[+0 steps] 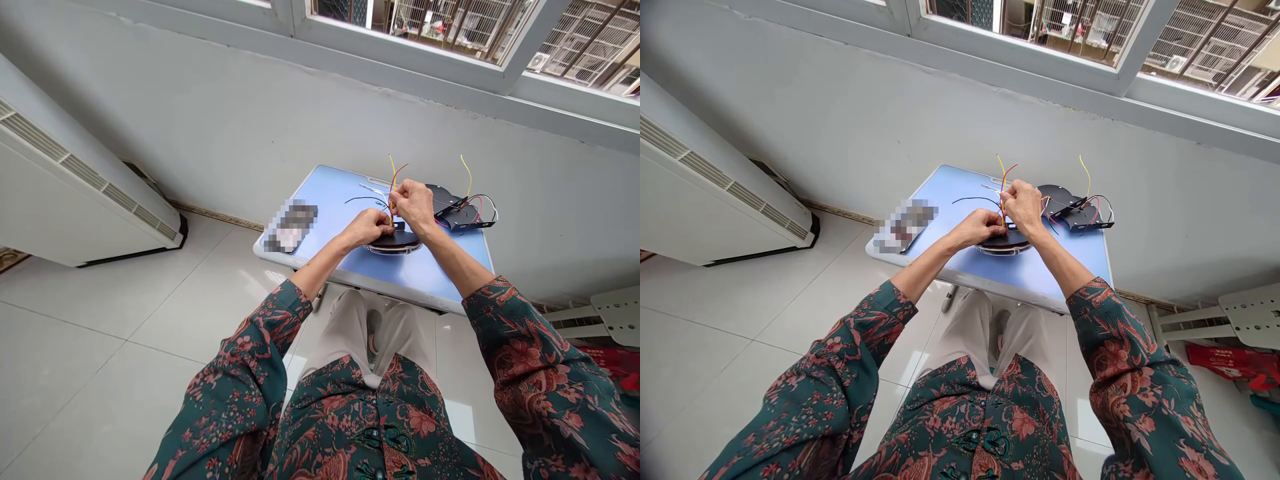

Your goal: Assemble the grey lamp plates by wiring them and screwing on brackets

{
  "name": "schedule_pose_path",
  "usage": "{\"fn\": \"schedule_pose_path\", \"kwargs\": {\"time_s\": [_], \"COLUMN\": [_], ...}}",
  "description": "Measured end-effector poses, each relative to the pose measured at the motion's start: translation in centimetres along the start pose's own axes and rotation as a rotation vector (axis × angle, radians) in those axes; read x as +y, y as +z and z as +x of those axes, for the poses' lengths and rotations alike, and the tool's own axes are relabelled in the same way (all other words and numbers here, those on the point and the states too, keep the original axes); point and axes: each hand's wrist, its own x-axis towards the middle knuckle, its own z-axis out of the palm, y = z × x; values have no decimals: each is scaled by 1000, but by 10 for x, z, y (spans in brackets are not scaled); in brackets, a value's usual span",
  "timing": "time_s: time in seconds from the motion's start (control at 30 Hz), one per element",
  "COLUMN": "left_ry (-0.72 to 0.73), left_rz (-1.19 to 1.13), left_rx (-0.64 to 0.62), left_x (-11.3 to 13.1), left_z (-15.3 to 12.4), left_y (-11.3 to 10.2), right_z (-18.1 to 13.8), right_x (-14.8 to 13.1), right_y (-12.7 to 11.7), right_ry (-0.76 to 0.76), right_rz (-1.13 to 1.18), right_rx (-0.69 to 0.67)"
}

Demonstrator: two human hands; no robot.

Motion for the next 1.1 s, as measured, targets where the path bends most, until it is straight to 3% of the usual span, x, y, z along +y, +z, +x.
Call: {"fn": "schedule_pose_path", "kwargs": {"time_s": [0.23,0.47,0.77,0.97,1.1], "left_ry": [-40,-83,-113,-148,-154], "left_rz": [-75,-106,-176,-242,-288], "left_rx": [5,52,-15,-59,-169], "left_x": [-1,-3,2,4,6], "left_z": [0,3,4,10,9], "left_y": [1,1,-1,-13,-16], "right_z": [5,4,-3,2,11], "right_x": [10,8,8,16,15], "right_y": [3,-8,-23,-17,-20], "right_ry": [69,100,73,46,-7], "right_rz": [133,268,345,364,426], "right_rx": [10,-92,-401,-308,-232]}}
